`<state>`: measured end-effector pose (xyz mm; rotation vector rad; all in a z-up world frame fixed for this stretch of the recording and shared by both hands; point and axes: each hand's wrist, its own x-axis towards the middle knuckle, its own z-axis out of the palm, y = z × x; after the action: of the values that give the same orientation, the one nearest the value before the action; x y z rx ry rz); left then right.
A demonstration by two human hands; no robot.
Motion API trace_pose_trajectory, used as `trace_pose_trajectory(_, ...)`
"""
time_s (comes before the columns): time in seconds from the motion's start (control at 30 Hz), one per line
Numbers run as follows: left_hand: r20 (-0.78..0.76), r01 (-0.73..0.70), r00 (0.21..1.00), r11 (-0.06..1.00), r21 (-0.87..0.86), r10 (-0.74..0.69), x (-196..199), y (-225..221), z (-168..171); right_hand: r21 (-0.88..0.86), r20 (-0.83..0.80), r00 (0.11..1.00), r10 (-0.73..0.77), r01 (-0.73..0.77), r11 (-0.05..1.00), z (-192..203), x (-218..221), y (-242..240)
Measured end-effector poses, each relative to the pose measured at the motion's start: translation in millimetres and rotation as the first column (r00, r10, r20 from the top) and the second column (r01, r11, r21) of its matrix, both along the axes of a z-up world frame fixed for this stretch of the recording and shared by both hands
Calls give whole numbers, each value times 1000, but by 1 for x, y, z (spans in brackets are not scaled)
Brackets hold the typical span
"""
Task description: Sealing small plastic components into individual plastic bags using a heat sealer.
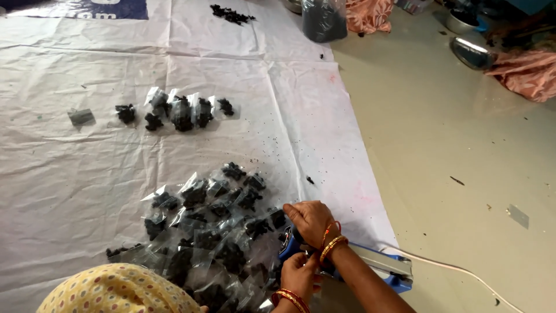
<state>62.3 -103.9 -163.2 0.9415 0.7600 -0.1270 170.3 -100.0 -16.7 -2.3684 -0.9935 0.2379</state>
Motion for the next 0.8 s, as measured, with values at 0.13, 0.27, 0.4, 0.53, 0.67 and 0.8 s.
trace_pose_trajectory(0.13,49,-17,999,999,-41,19,7,1,-9,20,53,998,29,-30,999,-4,4,-1)
trace_pose_trajectory(0.27,37,8,999,999,-47,-6,19,4,-35,45,99,995,-19,15,999,6,0,-3)
trace_pose_trajectory(0.4,71,30,997,999,-39,-27,23,9,-42,142,199,974,-105,77,987,26,-6,-18)
trace_pose_trajectory(0.53,3,148,989,984,-95,-148,-10,17,0,713,35,910,-414,268,648,40,-29,-66)
trace_pose_trajectory(0.67,148,209,970,973,-93,-194,-13,20,-66,599,-25,722,-691,564,567,26,-93,-118)
trace_pose_trajectory(0.8,136,296,950,949,-109,-280,-57,46,12,353,-222,851,-476,525,775,-32,-108,-134)
